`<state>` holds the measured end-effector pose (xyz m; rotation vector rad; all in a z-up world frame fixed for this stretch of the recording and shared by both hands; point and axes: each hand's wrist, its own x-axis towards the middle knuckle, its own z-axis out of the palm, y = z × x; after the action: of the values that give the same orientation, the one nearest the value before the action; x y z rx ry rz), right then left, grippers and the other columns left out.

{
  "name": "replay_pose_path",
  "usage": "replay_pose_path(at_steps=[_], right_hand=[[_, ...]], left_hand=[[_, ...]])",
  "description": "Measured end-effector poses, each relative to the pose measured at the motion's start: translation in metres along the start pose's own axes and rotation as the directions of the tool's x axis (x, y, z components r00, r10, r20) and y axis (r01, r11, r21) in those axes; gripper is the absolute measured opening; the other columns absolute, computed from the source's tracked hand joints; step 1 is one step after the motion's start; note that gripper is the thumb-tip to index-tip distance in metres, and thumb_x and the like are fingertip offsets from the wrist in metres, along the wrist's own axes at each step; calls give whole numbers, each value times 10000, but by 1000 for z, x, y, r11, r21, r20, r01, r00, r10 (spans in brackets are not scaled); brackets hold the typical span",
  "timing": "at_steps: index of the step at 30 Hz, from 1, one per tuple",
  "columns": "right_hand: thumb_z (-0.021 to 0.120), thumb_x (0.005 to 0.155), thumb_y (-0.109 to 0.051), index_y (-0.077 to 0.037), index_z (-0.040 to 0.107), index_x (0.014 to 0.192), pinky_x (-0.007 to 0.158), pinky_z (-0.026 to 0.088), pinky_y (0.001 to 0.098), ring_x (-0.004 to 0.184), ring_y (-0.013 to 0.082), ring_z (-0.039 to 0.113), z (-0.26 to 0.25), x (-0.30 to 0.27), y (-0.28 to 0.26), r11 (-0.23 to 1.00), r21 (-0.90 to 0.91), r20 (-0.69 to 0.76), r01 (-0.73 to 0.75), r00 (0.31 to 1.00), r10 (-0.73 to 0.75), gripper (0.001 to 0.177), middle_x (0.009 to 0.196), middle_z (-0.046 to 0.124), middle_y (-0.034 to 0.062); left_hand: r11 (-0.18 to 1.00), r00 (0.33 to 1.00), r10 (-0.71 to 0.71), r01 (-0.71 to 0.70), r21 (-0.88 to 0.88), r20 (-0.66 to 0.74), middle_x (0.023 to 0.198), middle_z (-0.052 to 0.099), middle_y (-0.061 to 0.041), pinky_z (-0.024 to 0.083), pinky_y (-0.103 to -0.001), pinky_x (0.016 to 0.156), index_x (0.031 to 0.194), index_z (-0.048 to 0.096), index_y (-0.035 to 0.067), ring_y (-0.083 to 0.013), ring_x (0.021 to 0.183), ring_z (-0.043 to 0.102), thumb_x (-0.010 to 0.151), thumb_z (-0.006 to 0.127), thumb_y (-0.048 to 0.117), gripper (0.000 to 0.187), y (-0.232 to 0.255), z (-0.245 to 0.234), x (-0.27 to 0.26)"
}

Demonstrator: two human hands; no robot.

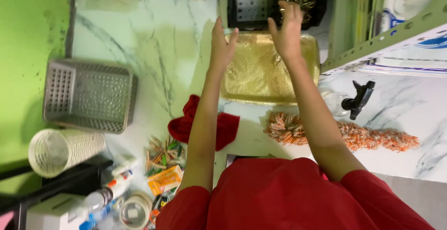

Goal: The person picks up gold-colored keychain clips from a black container by hand and places them into clear plastic bags on a desk, moving a red cloth and a gold tray aside.

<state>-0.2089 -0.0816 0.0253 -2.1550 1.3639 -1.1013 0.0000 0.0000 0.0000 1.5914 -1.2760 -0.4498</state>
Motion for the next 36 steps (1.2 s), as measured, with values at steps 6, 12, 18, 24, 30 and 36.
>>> replay_pose_path(at_steps=[6,12,18,24,30,36], right_hand=[[838,962,-167,-27,410,1496,1152,489,451,1328,384,475,58,25,28,998,-32,-128,45,991,-48,698,1420,438,279],[688,1001,-8,-34,238,1619,1162,475,526,1379,445,462,71,26,22,1000,16,-182,18,983,-15,765,1499,389,299],[589,1072,-2,-37,154,1648,1239,238,719,1472,400,460,82,30,39,986,-164,-167,40,984,-68,723,1562,443,253],[526,1084,34,-96,282,1642,1216,400,504,1368,458,534,52,27,22,987,127,-104,-102,988,115,623,1637,377,292],[569,1051,69,-91,353,1626,1299,221,630,1339,412,658,18,5,-20,995,6,-233,100,968,-96,635,1532,505,223],[580,1051,46,-107,431,1567,1038,530,439,1208,383,681,-25,-57,-83,988,154,-62,16,998,-6,559,1615,394,309]], left_hand=[[941,937,-336,338,-4,99,997,748,-170,558,-398,783,1395,557,4,-286,879,715,949,610,500,669,1,14,57],[942,925,-336,329,70,177,799,723,-83,544,-366,680,1125,676,24,-206,717,700,932,643,483,499,-79,49,96],[928,910,-371,355,115,182,687,627,-16,488,-364,591,946,664,21,-154,602,610,1020,510,527,534,-75,52,108],[952,942,-281,250,176,182,571,495,2,412,-349,515,1026,648,66,-140,505,492,1013,411,600,585,-12,36,97],[934,913,-358,349,83,196,641,492,3,425,-347,558,922,653,-25,-136,573,489,1017,459,642,701,1,6,57],[940,937,-333,339,-45,101,725,622,-57,481,-349,640,997,663,-20,-166,661,546,1002,516,575,613,57,-51,-27]])
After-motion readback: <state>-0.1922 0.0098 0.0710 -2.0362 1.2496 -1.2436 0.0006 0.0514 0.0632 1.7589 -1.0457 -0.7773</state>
